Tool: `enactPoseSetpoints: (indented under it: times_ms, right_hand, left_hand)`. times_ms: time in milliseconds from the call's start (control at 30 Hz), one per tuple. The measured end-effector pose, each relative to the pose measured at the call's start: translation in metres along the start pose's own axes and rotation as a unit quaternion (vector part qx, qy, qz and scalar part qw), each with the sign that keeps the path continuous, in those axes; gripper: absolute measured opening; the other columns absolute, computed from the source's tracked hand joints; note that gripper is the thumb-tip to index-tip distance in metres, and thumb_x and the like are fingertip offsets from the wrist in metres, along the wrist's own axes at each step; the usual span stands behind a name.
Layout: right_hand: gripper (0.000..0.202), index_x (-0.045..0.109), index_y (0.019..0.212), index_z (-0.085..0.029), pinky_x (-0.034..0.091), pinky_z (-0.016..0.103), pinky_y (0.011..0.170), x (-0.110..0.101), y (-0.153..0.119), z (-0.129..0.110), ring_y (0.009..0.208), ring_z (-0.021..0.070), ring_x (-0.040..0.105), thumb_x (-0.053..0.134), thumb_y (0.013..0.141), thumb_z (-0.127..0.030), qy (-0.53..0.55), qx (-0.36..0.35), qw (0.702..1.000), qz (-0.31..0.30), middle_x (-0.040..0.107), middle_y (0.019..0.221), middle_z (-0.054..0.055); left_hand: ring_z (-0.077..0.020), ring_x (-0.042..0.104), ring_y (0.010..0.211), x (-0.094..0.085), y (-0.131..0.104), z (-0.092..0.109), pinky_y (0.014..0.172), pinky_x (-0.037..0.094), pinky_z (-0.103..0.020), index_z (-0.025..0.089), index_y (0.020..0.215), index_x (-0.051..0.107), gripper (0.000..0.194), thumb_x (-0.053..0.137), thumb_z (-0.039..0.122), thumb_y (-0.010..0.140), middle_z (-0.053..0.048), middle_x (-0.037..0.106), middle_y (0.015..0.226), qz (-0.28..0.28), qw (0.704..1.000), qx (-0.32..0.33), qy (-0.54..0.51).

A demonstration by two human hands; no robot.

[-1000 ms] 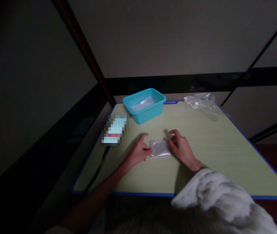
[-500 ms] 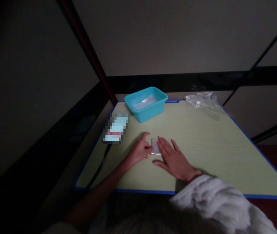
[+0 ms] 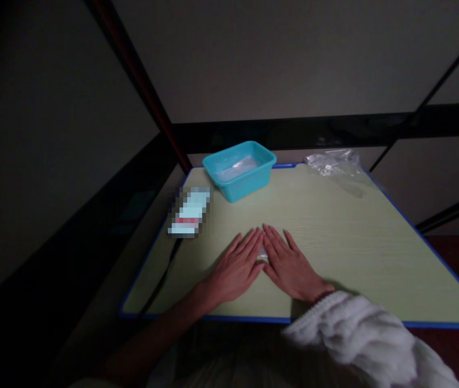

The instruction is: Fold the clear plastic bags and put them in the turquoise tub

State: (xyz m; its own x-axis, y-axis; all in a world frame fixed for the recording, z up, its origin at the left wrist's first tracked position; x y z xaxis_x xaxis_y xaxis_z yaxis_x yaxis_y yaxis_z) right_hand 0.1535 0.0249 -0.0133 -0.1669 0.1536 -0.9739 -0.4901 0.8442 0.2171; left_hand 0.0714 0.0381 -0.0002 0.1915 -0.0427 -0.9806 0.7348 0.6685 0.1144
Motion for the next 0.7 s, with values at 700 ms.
enactPoseSetpoints:
  times_ms: [700]
  right_hand:
    - [0.066,0.01,0.147,-0.013,0.023,0.053,0.108,-0.002,-0.007,0.008,0.138,0.0254,0.023,0.032,0.095,-0.047,-0.015,-0.012,0.999,0.027,0.029,0.148,0.018]
  left_hand:
    - [-0.0256,0.016,0.14,0.004,-0.004,-0.003,0.113,0.015,-0.046,0.008,0.139,0.032,0.059,0.027,0.045,0.093,-0.016,0.025,0.149,-0.005,1.0,-0.001,-0.002]
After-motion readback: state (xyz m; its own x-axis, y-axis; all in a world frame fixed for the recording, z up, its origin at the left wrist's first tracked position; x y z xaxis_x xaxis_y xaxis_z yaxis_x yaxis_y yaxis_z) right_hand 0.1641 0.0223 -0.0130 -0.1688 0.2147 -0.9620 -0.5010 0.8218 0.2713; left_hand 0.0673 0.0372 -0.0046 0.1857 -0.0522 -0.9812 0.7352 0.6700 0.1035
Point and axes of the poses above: each hand's wrist, its own y-axis towards the middle knuckle, its own x-axis out of the palm, z = x × y, the point moved 8 cm from there along y, towards the middle knuckle
